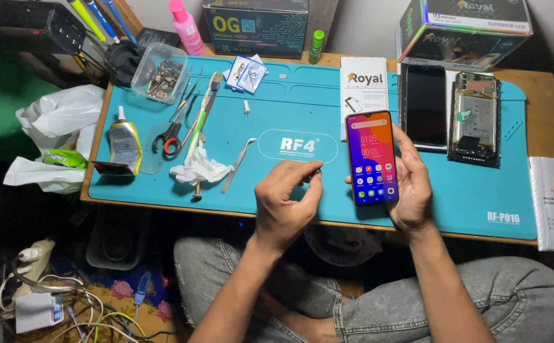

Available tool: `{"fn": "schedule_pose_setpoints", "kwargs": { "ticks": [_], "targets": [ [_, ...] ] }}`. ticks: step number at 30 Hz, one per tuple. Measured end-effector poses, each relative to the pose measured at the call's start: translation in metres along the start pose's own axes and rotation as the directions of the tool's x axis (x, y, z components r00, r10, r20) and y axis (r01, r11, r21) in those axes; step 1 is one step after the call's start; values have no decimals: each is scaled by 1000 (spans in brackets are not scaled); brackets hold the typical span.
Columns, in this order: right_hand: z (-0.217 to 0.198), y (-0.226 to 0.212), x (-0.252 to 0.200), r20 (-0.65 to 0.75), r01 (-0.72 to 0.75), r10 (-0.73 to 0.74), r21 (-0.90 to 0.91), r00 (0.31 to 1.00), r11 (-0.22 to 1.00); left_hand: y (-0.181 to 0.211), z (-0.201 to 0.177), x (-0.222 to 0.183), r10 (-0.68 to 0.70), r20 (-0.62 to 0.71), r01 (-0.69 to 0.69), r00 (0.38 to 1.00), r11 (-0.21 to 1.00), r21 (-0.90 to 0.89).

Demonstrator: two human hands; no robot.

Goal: A person is sitting on the floor at a repair bench, picking up numerous SIM card trays and placing them into a bubble wrap pouch.

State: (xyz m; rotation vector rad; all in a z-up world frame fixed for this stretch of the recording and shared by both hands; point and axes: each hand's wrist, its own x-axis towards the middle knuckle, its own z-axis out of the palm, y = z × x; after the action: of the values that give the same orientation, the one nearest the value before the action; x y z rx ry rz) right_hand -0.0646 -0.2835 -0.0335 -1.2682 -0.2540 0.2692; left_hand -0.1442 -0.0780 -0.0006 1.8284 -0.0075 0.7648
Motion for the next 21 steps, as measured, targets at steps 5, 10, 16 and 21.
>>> {"fn": "schedule_pose_setpoints", "kwargs": {
  "ticks": [5,10,16,21],
  "targets": [
    [0,0,-2,-4,2,-2,4,1000,1000,-3,5,-5,-10,11,10,1000,998,-56],
    [-1,-1,-1,-5,8,-8,-6,1000,1000,-2,6,-7,-119,24,121,993,979,-162],
    [0,-1,-1,0,5,-5,12,1000,1000,-5,9,-10,-240,53,245,969,925,-290],
    [4,-4,-1,-10,9,-9,5,1000,1000,-6,6,-10,-281,64,286,958,899,-331]
  ]
}}
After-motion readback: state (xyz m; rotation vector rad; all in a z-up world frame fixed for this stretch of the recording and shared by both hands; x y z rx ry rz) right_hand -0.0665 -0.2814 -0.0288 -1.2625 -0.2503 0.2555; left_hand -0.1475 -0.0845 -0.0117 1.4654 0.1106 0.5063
